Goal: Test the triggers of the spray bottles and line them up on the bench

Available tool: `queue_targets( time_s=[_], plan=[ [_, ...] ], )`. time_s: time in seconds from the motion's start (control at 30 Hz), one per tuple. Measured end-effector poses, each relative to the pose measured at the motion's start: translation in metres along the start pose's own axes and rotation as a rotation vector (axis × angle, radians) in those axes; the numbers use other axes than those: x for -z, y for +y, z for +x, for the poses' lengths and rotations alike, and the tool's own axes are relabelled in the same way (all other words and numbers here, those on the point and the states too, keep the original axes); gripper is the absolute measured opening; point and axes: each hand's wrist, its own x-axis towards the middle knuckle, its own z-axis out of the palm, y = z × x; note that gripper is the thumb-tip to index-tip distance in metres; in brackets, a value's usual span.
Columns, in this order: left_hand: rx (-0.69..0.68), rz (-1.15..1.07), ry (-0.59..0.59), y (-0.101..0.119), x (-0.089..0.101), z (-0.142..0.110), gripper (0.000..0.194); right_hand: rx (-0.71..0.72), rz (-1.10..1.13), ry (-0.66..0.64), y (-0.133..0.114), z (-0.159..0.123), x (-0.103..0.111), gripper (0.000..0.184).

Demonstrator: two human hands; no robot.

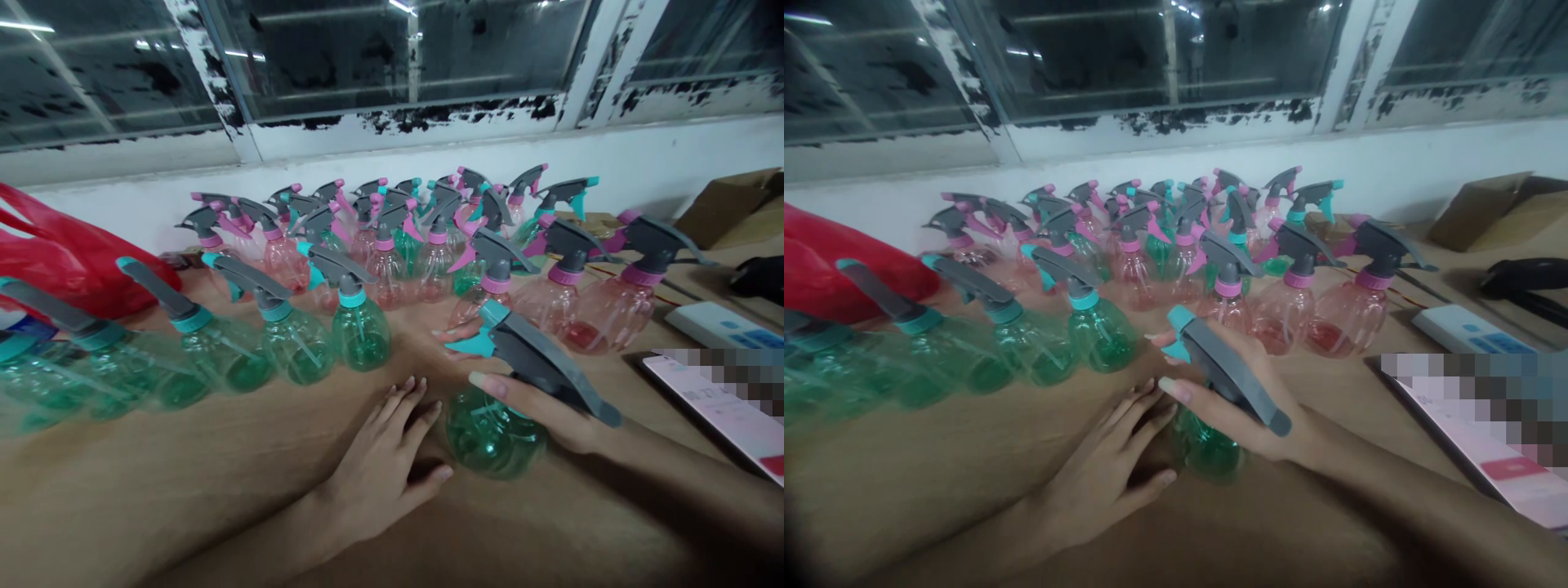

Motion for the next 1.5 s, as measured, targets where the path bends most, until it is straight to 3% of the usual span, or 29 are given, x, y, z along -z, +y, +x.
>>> queue_targets(
  time_s=[0.27,0.43,0.53,0.83,1.5],
  plan=[
    [-0.001,0.004,-0.008,0.0002,-0.0002,0.0,0.061,-0.048,0.074,-0.008,0.0032,-0.0014,0.0001,0.036],
    [-0.001,0.012,-0.006,0.0,0.0003,-0.0001,0.059,-0.037,-0.104,0.039,-0.0025,0.0007,0.0026,0.016],
    [0.002,0.018,-0.014,0.0003,0.0012,0.0006,0.059,-0.048,-0.142,0.069,-0.0009,0.0004,0.0023,0.021],
    [0.009,0.001,-0.021,0.0006,0.0025,0.002,0.061,-0.011,0.054,0.002,0.0054,0.0008,0.0,0.03],
    [0.004,0.01,-0.031,-0.0001,0.0013,0.0007,0.061,0.047,0.107,0.034,0.0018,0.0034,-0.0023,0.029]
  ],
)
